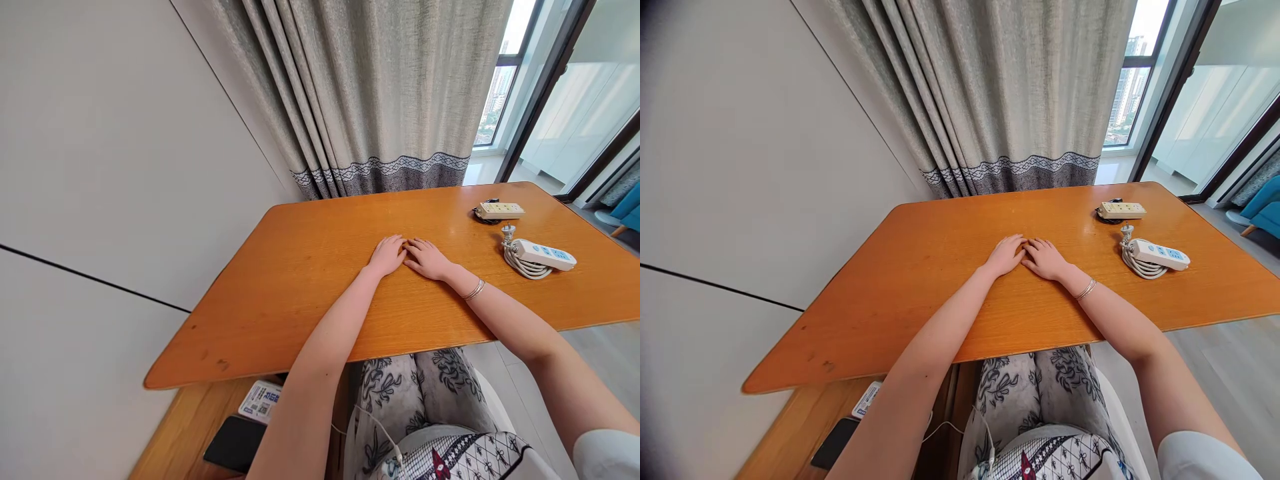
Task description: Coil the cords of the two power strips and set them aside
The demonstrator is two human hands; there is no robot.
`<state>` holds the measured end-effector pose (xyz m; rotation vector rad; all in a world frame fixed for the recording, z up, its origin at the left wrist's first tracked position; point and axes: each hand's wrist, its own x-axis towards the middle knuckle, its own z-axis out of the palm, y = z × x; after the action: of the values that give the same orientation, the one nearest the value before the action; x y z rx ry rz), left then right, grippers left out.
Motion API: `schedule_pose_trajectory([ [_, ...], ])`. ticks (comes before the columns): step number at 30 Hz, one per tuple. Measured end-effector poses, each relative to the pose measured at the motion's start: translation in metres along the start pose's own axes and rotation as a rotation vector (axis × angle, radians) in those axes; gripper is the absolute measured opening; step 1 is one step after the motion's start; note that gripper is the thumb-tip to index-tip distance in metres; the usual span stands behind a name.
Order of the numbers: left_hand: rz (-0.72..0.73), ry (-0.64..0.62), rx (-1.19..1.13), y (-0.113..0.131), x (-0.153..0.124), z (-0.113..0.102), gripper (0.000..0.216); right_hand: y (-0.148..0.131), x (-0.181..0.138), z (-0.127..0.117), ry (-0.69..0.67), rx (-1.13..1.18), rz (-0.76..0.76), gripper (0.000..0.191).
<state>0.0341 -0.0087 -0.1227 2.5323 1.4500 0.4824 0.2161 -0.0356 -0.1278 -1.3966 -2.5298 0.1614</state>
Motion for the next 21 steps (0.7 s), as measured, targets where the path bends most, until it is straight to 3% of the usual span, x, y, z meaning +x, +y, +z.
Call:
schedule_pose_trajectory([
  [10,-0.027,0.108,0.084,0.013,-0.008,-0.002,0.038,-0.002,-0.001,-0.001,-0.004,-0.016,0.012,0.061],
  [21,-0.035,0.154,0.077,0.019,-0.036,-0.009,0.041,-0.009,-0.011,-0.014,0.009,-0.048,-0.020,0.054],
])
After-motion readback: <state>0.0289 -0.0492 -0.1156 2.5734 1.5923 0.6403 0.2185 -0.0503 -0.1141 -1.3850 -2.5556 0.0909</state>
